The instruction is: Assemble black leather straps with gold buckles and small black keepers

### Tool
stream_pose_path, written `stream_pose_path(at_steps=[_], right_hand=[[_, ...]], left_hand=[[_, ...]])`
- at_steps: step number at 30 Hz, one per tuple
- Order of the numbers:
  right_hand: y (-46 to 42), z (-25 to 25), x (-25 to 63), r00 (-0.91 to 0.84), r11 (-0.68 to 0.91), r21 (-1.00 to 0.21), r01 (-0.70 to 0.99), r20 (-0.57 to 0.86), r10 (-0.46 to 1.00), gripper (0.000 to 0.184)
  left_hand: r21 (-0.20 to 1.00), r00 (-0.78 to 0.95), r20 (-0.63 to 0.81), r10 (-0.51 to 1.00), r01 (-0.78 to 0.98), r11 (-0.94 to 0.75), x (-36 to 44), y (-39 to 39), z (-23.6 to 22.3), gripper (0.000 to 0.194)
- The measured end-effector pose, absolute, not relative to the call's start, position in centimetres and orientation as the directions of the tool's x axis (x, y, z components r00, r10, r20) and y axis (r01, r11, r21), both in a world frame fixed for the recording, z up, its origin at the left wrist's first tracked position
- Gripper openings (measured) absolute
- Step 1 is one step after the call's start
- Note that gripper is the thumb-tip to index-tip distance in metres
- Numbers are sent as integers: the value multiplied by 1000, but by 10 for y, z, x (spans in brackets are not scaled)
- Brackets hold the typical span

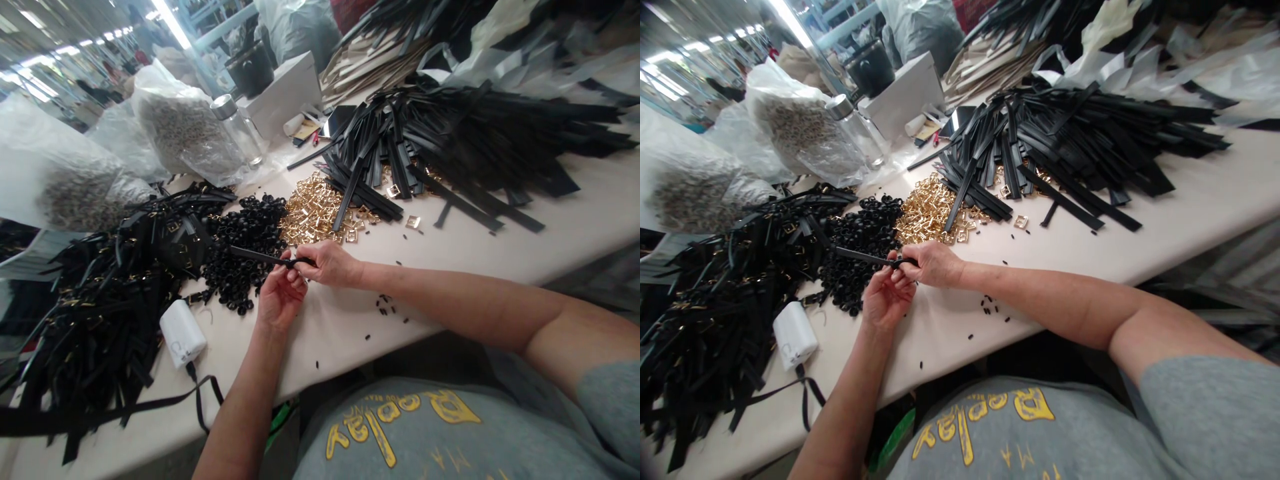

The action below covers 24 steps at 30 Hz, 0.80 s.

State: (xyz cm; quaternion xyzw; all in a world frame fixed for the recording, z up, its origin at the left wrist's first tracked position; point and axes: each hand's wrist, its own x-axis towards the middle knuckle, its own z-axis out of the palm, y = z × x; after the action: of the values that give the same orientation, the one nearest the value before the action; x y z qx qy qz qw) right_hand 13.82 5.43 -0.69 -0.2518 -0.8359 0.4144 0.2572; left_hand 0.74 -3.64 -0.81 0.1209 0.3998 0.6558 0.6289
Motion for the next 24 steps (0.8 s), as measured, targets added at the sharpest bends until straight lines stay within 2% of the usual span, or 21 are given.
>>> stream_pose_path(at_steps=[3,8,13,18,24], right_hand=[[55,-5,138,-739,534,-819,211,224,636,14],[56,-4,137,-738,597,-764,245,252,626,12],[57,-3,137,-734,641,-697,321,245,634,11],[59,-5,137,-736,650,-676,347,233,635,11],[59,-12,136,-740,675,-660,330,263,619,13]], left_hand=[[710,-195,-331,923,-696,108,7,-36,-7,29],[893,-421,-247,873,-449,36,3,-32,-6,32],[961,-562,-146,814,-274,-17,2,-27,-11,37],[967,-591,-135,795,-254,-25,3,-25,-19,40],[950,-574,-172,801,-312,-20,4,-26,-18,43]])
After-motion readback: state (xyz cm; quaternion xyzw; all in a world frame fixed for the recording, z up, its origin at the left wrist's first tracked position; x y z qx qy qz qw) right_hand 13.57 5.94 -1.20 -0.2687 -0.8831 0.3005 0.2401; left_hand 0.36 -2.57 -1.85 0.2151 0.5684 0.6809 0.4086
